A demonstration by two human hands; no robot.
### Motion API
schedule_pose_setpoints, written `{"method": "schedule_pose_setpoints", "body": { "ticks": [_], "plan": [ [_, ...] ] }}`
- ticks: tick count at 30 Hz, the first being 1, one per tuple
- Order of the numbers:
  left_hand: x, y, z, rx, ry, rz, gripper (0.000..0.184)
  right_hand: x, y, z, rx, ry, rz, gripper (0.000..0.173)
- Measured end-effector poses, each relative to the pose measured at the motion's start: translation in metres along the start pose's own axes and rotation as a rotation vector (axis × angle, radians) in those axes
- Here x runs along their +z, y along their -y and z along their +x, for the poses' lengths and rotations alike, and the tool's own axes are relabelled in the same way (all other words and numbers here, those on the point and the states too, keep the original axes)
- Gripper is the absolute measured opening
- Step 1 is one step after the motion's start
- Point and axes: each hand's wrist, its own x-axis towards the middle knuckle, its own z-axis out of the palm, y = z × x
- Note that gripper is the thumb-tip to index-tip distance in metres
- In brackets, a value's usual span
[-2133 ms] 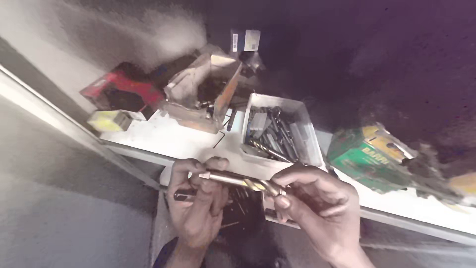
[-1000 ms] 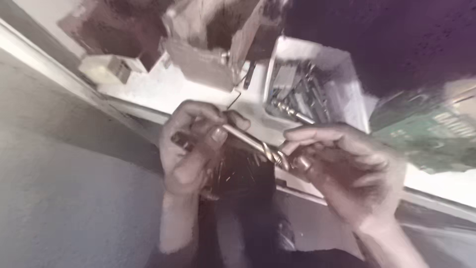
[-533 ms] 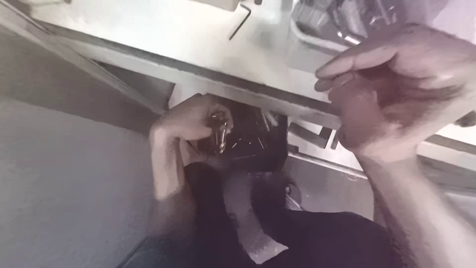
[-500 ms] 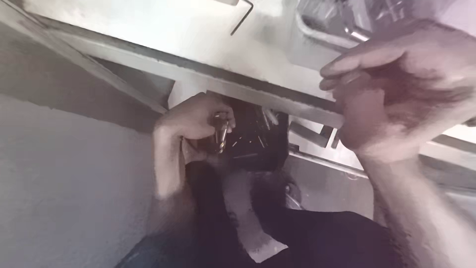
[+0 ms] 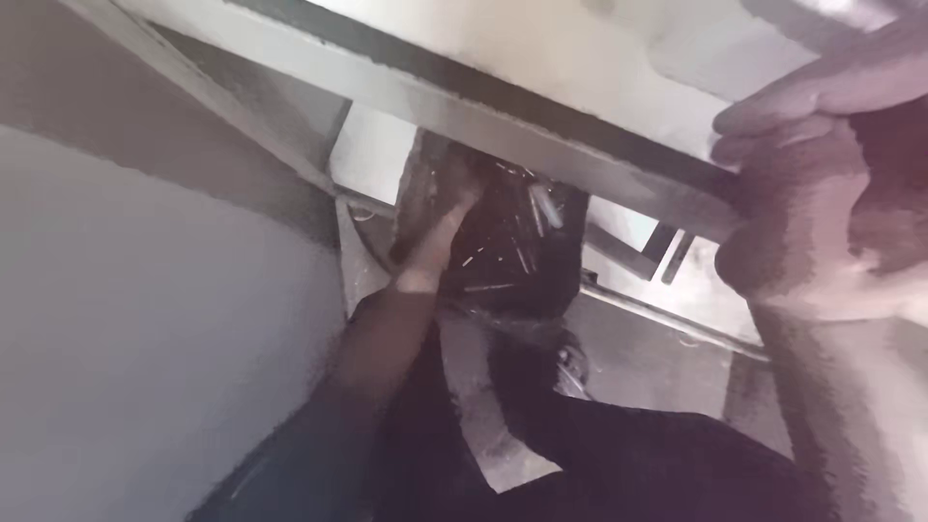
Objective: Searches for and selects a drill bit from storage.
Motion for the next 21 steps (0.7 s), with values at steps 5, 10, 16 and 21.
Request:
{"method": "schedule_pose_setpoints", "body": {
  "ticks": [5, 10, 16, 21],
  "plan": [
    [-0.001, 0.033, 0.016, -0.219, 0.093, -0.079, 0.05, 0.002, -0.01, -0.006, -0.002, 0.024, 0.078, 0.026],
    [-0.014, 0.051, 0.023, -0.363, 0.163, -0.449, 0.042, 0.004, -0.016, -0.01, 0.046, 0.0, 0.001, 0.023],
    [-0.026, 0.043, 0.018, 0.057, 0.366, -0.015, 0.042, -0.001, -0.022, -0.017, 0.158, 0.076, -0.098, 0.029],
    [-0.017, 0.025, 0.003, 0.075, 0.57, 0.263, 0.052, -0.002, -0.023, -0.023, 0.262, 0.116, -0.107, 0.022]
  ]
}}
